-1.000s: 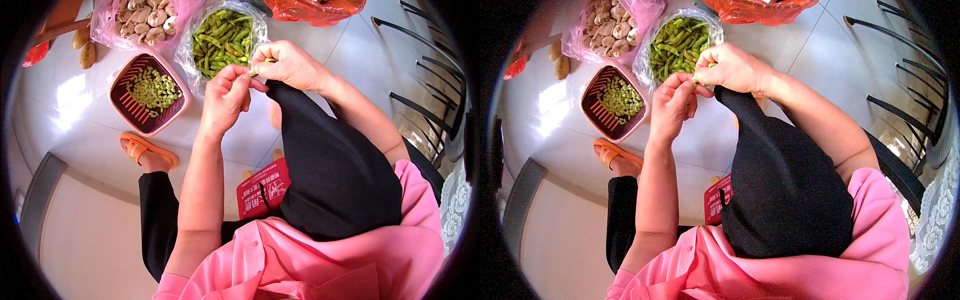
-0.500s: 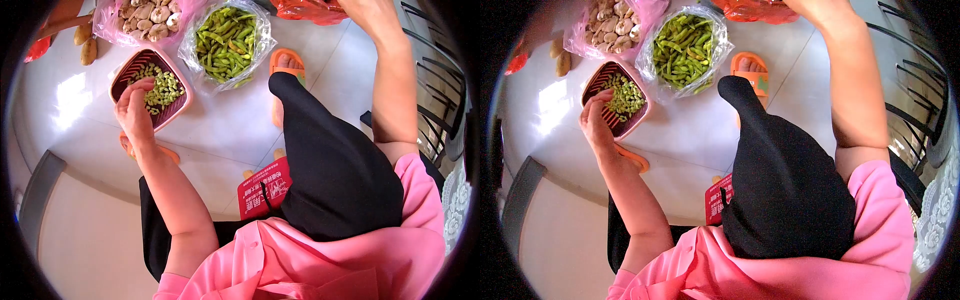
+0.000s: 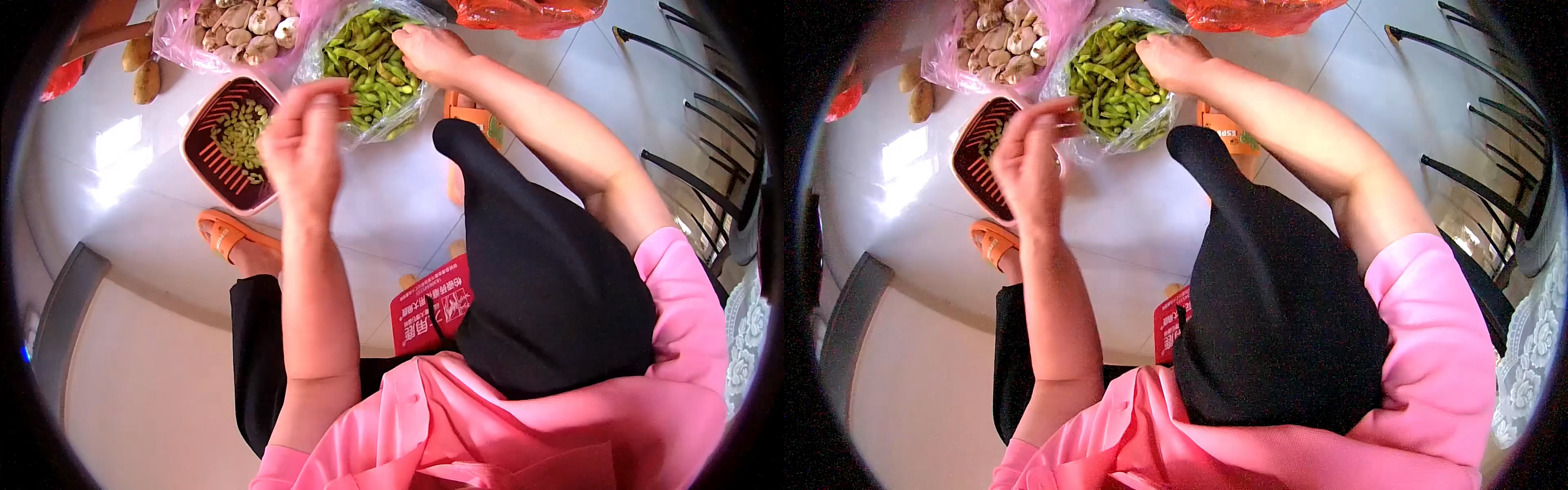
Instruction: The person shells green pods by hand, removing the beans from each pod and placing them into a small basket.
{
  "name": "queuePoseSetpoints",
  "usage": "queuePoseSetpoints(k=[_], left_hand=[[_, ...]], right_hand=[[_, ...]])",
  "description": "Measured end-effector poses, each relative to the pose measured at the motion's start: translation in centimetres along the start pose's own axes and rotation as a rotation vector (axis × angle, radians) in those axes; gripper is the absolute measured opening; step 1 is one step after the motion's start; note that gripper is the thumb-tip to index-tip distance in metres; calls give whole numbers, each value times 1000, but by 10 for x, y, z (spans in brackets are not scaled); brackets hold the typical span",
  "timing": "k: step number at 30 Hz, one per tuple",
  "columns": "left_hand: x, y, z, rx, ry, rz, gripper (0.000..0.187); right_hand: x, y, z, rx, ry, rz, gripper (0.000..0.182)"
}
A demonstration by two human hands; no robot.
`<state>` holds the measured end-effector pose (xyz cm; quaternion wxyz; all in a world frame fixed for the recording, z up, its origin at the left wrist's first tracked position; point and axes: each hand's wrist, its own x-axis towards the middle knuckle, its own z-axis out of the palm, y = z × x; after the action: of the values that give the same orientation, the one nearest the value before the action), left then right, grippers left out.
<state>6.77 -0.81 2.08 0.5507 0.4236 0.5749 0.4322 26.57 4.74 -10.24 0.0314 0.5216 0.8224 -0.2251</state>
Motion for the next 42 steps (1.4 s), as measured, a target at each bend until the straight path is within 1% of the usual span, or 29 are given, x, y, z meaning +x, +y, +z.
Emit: queuePoseSetpoints(k=[1, 3, 4, 6, 7, 8, 9, 10, 11, 12, 13, 15, 16, 17, 19, 21, 22, 24, 25, 26, 27, 30, 31, 34, 35, 37, 38, 40, 42], left_hand=[[-3, -2, 12, -14, -96, -56, 17], [-5, -16, 19, 190, -214, -227, 20], [-8, -33, 14, 189, -212, -229, 20], [-7, -75, -10, 1000, -1, 234, 28], [-2, -74, -22, 881, 36, 116, 34], [-1, -73, -28, 771, 115, -39, 31], [2, -57, -29, 657, 195, -189, 27], [4, -53, -28, 659, 195, -187, 27], [6, -51, -26, 524, 171, -138, 24], [8, -48, -23, 388, 147, -89, 21], [6, -39, -11, 340, 95, -120, 21], [2, -25, 14, 341, 3, -36, 24], [0, -33, 19, 416, -11, 17, 24], [-4, -34, 23, 486, -87, 73, 28], [-6, -32, 25, 296, -101, -37, 30], [-4, -25, 22, 297, -114, -76, 29], [-4, -21, 21, 299, -126, -114, 29], [-3, -18, 21, 370, -134, -88, 27], [-3, -15, 21, 441, -140, -63, 26], [-5, -11, 24, 515, -125, -54, 24], [-7, -12, 26, 514, -125, -54, 24], [-14, -20, 34, 592, -41, 87, 23], [-15, -20, 35, 592, -40, 88, 23], [-17, -18, 38, 778, -44, 199, 21], [-18, -18, 39, 778, -44, 200, 21], [-20, -19, 43, 775, -28, 167, 21], [-21, -19, 43, 804, -23, 159, 21], [-22, -24, 44, 794, -18, 181, 21], [-23, -27, 43, 786, -13, 202, 22]], right_hand=[[2, -2, -3, -6, 4, -4, 17], [1, -6, -8, -24, -132, 120, 21], [-1, -5, -6, -4, -78, 123, 20], [-8, -3, -12, 44, -37, 75, 18], [-13, -4, -14, 95, 5, 29, 16], [-18, -6, -17, 100, 6, 33, 16], [-21, -8, -21, 194, 82, 4, 14], [-25, -12, -26, 286, 160, -27, 13], [-27, -17, -30, 287, 162, -27, 13], [-30, -25, -35, 427, 200, -69, 12], [-32, -34, -44, 565, 237, -111, 12], [-40, -47, -62, 614, 198, -144, 15], [-41, -52, -66, 740, 163, -162, 16], [-42, -55, -69, 864, 126, -181, 18], [-44, -54, -73, 839, 123, -193, 18], [-47, -55, -75, 1038, -18, -34, 12], [-48, -54, -74, 1040, -18, -33, 12], [-50, -53, -74, 1642, -142, 278, 10], [-51, -50, -75, 1641, -141, 278, 10], [-52, -46, -75, 1555, -169, 301, 13], [-52, -44, -75, 1467, -196, 325, 16], [-55, -47, -72, 1440, -176, 320, 16], [-55, -47, -73, 1417, -173, 319, 15], [-54, -46, -71, 1343, -183, 291, 15], [-54, -47, -71, 1343, -182, 291, 15], [-56, -48, -71, 1201, -149, 275, 14], [-57, -49, -72, 1201, -149, 277, 14], [-57, -49, -73, 1327, -207, 365, 13], [-57, -49, -74, 1313, -218, 376, 12]])
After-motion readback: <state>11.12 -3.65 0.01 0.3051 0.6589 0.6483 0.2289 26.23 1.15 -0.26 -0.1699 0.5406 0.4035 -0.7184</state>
